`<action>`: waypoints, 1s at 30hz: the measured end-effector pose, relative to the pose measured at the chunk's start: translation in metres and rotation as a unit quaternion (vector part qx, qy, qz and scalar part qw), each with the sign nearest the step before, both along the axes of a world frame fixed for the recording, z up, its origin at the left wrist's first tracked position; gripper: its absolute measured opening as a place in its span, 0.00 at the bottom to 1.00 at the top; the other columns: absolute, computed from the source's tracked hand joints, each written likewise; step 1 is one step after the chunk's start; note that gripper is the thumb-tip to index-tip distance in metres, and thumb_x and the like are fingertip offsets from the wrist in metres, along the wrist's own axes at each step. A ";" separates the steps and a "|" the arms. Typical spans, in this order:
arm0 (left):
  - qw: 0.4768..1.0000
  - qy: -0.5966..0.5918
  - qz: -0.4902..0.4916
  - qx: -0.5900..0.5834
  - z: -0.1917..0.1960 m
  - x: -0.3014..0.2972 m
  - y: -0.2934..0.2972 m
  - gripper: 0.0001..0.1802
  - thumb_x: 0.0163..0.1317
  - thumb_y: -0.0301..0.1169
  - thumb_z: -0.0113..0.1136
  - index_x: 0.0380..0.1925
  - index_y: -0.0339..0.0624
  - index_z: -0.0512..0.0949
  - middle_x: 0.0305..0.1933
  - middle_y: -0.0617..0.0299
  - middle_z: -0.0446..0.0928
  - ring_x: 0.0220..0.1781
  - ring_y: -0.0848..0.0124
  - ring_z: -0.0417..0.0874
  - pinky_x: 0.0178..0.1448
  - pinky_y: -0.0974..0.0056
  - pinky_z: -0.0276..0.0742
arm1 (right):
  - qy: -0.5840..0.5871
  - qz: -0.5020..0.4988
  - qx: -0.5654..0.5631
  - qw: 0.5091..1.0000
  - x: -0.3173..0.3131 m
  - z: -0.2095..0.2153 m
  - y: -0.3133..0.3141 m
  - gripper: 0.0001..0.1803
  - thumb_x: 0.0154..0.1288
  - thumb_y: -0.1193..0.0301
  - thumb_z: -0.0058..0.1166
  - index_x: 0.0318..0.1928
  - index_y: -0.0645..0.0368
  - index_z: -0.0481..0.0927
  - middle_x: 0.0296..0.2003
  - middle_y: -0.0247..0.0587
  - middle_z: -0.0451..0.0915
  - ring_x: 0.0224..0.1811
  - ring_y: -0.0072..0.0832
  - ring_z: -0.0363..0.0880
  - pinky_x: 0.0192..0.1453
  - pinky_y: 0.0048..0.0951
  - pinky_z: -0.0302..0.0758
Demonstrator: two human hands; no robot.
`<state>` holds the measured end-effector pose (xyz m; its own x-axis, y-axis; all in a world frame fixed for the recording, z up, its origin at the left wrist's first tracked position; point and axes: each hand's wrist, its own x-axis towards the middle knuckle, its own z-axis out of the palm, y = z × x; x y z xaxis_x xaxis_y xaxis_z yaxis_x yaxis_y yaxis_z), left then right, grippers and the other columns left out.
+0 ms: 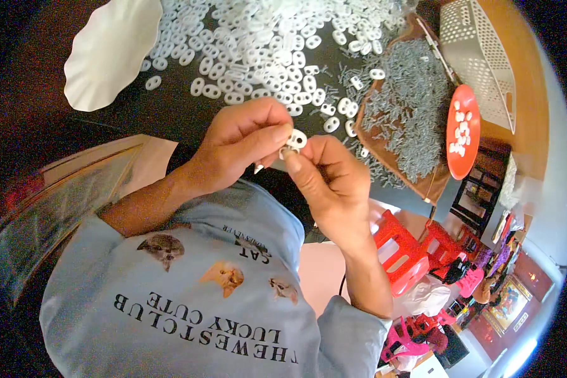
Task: Assembling small white plastic components by inserting tiny metal springs into them.
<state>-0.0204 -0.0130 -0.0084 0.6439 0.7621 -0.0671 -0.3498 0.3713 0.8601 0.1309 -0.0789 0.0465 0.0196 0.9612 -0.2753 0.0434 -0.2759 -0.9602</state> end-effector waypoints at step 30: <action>0.995 0.030 0.003 0.096 -0.006 -0.001 -0.001 0.09 0.66 0.32 0.50 0.30 0.38 0.72 0.19 0.72 0.66 0.20 0.85 0.63 0.22 0.76 0.56 | 0.050 -0.064 -0.012 0.997 -0.013 -0.010 -0.009 0.09 0.68 0.70 0.49 0.38 0.66 0.70 0.19 0.29 0.65 0.14 0.14 0.55 0.18 0.18 0.49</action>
